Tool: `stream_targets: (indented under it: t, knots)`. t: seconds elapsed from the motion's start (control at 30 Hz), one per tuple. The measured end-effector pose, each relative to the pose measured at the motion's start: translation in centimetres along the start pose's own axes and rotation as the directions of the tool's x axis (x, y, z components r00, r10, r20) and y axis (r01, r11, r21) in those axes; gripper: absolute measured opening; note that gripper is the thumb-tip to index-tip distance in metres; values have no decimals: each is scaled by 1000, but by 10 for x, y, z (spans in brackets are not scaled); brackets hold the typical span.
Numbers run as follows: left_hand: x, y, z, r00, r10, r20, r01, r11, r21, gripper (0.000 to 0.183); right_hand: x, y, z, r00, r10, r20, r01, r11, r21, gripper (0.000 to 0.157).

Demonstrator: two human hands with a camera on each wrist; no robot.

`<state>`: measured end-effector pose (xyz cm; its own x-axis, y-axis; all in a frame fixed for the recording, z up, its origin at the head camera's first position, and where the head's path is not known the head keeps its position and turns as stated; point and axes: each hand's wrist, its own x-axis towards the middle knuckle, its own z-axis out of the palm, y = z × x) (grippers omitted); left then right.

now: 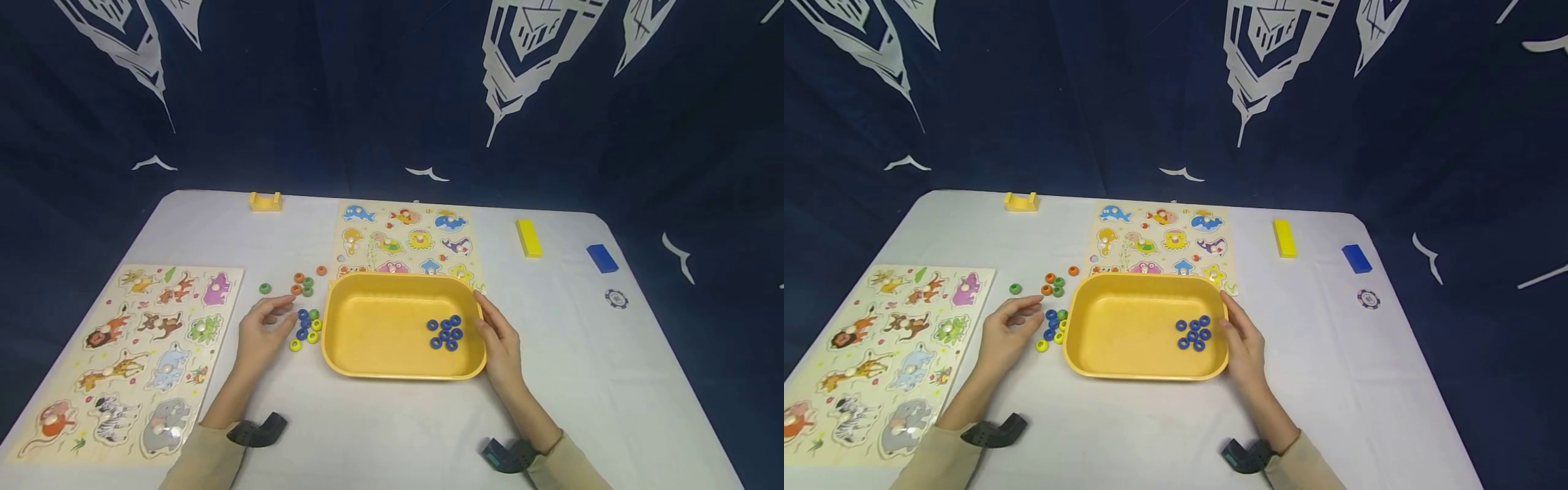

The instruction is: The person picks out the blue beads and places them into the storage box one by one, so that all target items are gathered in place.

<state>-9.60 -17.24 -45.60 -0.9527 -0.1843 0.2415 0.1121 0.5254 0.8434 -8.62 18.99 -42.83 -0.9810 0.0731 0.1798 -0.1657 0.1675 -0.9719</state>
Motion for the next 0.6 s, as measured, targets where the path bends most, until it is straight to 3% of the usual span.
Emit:
stream_targets:
  t: [0.17,0.27,0.47,0.6]
  knots:
    - [1,-5,5,998,11,61,-22,983,185,31,-1,-1,0,1000,18,-11,-18,1000,-11,40]
    - [1,-5,7,997,17,80,-36,969,244,30,-1,-1,-1,1000,26,-14,-26,1000,-15,40]
    - [2,-4,8,997,43,59,-57,962,267,25,-1,-3,-1,999,37,-13,-37,999,-23,40]
    - [3,7,3,1000,15,2,-15,982,188,24,0,-3,1,999,33,-12,-33,999,-14,40]
